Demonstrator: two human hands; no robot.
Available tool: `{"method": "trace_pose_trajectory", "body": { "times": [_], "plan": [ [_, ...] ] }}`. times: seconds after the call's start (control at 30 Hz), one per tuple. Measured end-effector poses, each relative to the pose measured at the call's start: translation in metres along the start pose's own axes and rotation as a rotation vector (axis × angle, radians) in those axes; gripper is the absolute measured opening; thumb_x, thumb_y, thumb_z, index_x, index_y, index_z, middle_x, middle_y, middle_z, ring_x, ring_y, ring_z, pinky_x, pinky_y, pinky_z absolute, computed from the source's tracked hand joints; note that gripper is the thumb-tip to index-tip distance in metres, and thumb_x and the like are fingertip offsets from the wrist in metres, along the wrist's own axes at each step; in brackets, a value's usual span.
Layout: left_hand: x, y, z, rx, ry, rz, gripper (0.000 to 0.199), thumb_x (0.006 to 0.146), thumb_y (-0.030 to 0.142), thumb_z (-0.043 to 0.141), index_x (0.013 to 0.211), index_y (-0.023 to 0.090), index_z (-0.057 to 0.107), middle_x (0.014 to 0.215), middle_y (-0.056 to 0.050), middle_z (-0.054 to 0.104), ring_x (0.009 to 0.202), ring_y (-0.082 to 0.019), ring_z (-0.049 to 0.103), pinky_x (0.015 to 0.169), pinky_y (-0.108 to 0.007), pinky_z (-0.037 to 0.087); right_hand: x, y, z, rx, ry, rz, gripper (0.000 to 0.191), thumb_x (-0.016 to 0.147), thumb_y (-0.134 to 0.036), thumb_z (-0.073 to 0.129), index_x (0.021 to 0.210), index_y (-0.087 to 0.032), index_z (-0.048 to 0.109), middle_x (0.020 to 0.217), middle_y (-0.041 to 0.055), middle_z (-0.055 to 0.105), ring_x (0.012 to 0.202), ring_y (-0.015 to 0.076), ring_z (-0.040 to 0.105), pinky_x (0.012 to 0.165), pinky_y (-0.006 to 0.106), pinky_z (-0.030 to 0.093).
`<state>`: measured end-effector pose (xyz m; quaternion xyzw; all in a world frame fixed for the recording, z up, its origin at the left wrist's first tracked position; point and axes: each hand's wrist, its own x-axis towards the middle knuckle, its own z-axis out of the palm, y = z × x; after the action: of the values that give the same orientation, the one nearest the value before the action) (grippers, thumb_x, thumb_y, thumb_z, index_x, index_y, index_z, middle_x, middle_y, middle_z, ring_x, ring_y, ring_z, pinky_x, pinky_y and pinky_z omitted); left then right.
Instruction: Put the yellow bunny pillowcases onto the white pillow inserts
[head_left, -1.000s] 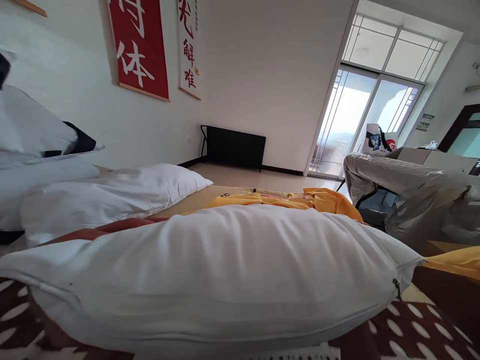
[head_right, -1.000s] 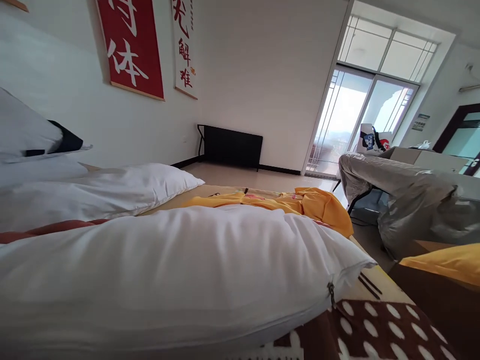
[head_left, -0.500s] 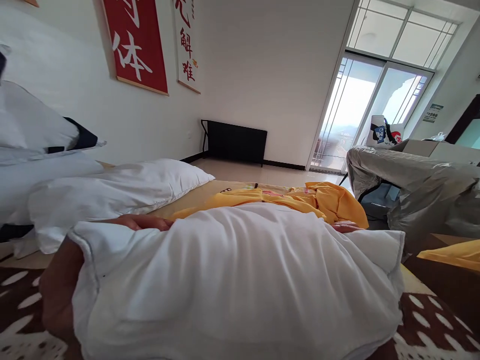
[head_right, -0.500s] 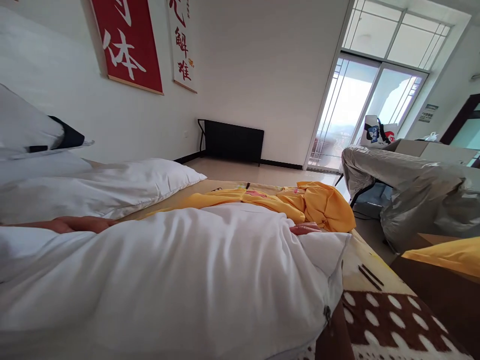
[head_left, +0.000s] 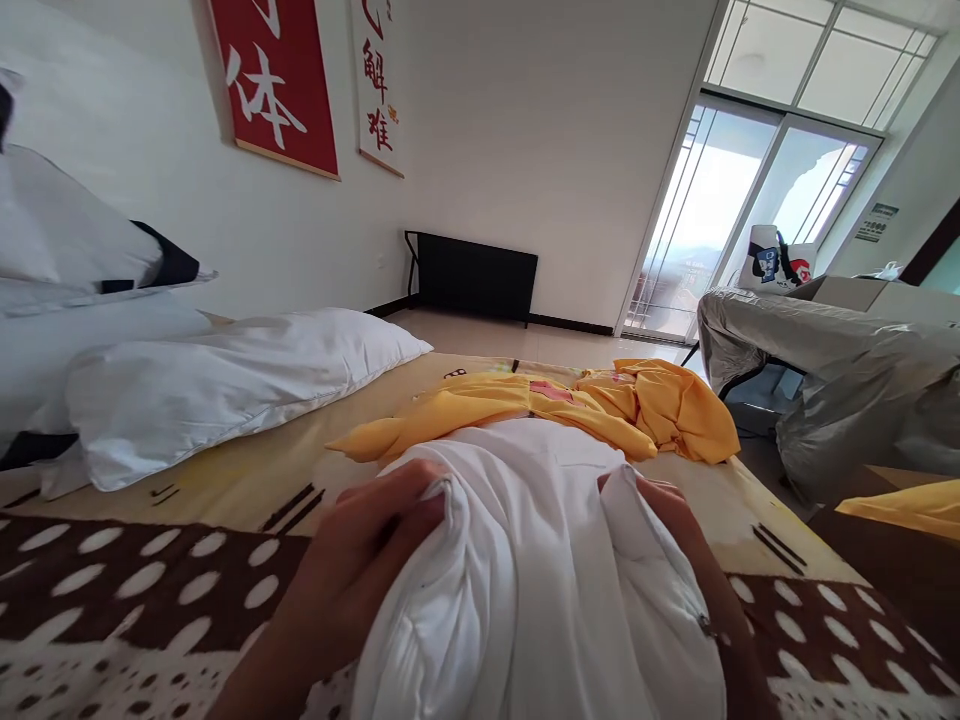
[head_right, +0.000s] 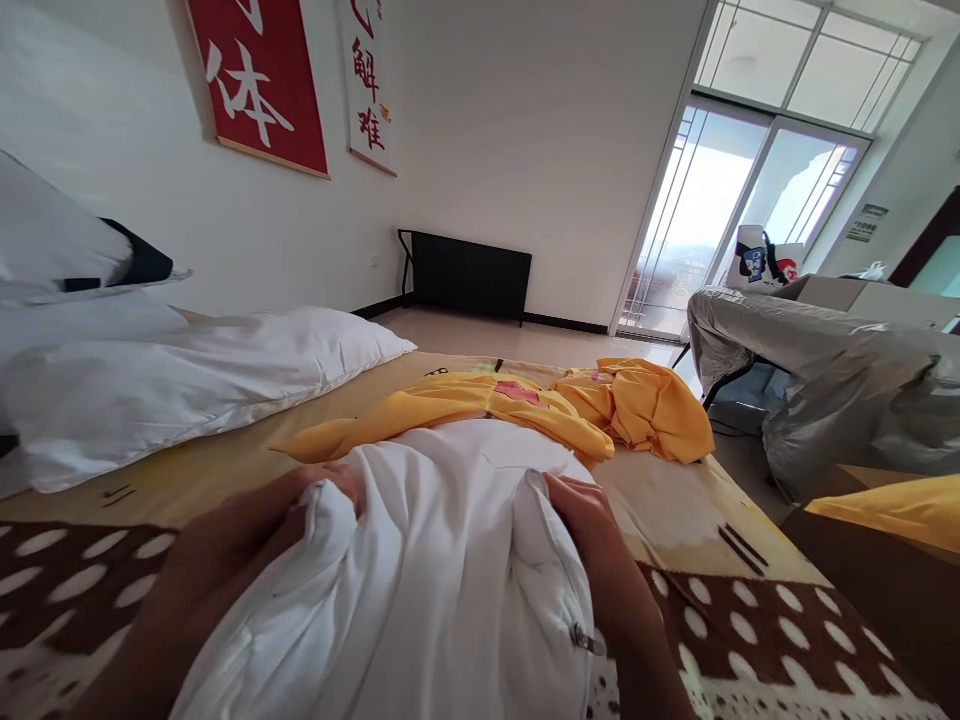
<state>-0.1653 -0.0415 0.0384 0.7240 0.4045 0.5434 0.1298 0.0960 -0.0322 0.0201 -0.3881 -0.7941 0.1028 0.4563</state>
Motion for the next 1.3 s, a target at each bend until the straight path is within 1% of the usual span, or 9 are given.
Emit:
{"method": "trace_pose_trajectory", "body": {
  "times": [0.1,0.17,0.3,0.47,0.6,0.77,0.9,1.13,1.3],
  "plan": [
    [0.000,0.005,0.008,0.003,-0.203,0.082,0.031,0.088,0.034,0.041,0.062,0.019,0.048,0.054,0.002,0.047,0.050,-0.011,0.043,0.050,-0.023,0.037,0.005,-0.011,0.002,0.001,-0.179,-0.025,0.023,0.083,-0.031,0.051,0.064,-0.019,0.044,0.060,-0.0025,0.045,0.058,0.0113,0.041,0.054,0.024,0.033],
    [0.001,0.010,0.013,0.004,-0.244,0.112,0.028,0.089,0.028,0.039,0.067,0.019,0.051,0.058,0.001,0.049,0.054,-0.010,0.045,0.053,-0.023,0.038,0.007,-0.012,0.006,-0.014,-0.205,-0.069,0.019,0.085,-0.029,0.049,0.069,-0.019,0.048,0.062,-0.0019,0.049,0.060,0.0118,0.044,0.057,0.024,0.035],
    [-0.002,0.017,0.015,-0.062,-0.201,0.170,0.024,0.088,0.023,0.040,0.068,0.019,0.052,0.062,-0.001,0.052,0.060,-0.012,0.048,0.057,-0.024,0.041,0.005,-0.012,0.014,-0.073,-0.053,-0.176,0.014,0.086,-0.028,0.047,0.082,-0.021,0.058,0.079,0.0042,0.060,0.074,0.0161,0.053,0.068,0.028,0.042],
    [-0.010,0.018,0.015,-0.137,-0.086,0.230,0.019,0.088,0.020,0.040,0.081,0.021,0.057,0.082,-0.004,0.063,0.087,-0.019,0.058,0.079,-0.031,0.046,0.001,-0.013,0.018,0.047,0.176,-0.234,0.016,0.088,-0.020,0.045,0.081,-0.022,0.059,0.098,0.0069,0.067,0.093,0.0210,0.060,0.083,0.036,0.043],
    [-0.013,0.016,0.019,-0.072,-0.186,0.166,0.023,0.091,0.021,0.038,0.076,0.021,0.055,0.066,0.001,0.058,0.063,-0.012,0.054,0.064,-0.023,0.043,0.000,-0.017,0.020,0.189,0.077,-0.210,0.017,0.089,-0.018,0.044,0.083,-0.021,0.059,0.077,0.0036,0.067,0.072,0.0172,0.061,0.070,0.031,0.045],
    [-0.010,0.022,0.031,0.075,-0.380,0.082,0.029,0.092,0.027,0.037,0.067,0.019,0.051,0.060,0.002,0.055,0.058,-0.010,0.050,0.058,-0.022,0.039,-0.001,-0.025,0.027,0.006,-0.142,-0.049,0.024,0.092,-0.024,0.041,0.072,-0.019,0.052,0.061,-0.0020,0.053,0.057,0.0108,0.046,0.064,0.025,0.037],
    [-0.008,0.028,0.036,0.027,-0.347,0.034,0.032,0.092,0.027,0.034,0.064,0.019,0.046,0.065,0.000,0.054,0.066,-0.013,0.051,0.062,-0.023,0.041,-0.002,-0.024,0.030,-0.040,-0.214,-0.004,0.028,0.091,-0.025,0.043,0.064,-0.019,0.040,0.057,-0.0049,0.043,0.055,0.0095,0.037,0.064,0.023,0.033],
    [-0.015,0.033,0.034,-0.028,-0.219,-0.004,0.028,0.091,0.028,0.033,0.066,0.021,0.043,0.059,0.002,0.053,0.055,-0.012,0.048,0.055,-0.023,0.039,0.000,-0.027,0.030,-0.037,-0.218,-0.046,0.029,0.095,-0.030,0.038,0.070,-0.019,0.047,0.059,-0.0030,0.048,0.056,0.0098,0.041,0.061,0.023,0.032],
    [-0.021,0.027,0.039,0.073,-0.227,-0.008,0.042,0.087,0.051,0.038,0.062,0.020,0.050,0.053,0.002,0.053,0.049,-0.012,0.048,0.050,-0.025,0.037,-0.003,-0.028,0.036,-0.059,-0.191,-0.071,0.027,0.095,-0.030,0.038,0.075,-0.019,0.051,0.061,-0.0021,0.053,0.057,0.0103,0.046,0.063,0.024,0.033]
  ]
}}
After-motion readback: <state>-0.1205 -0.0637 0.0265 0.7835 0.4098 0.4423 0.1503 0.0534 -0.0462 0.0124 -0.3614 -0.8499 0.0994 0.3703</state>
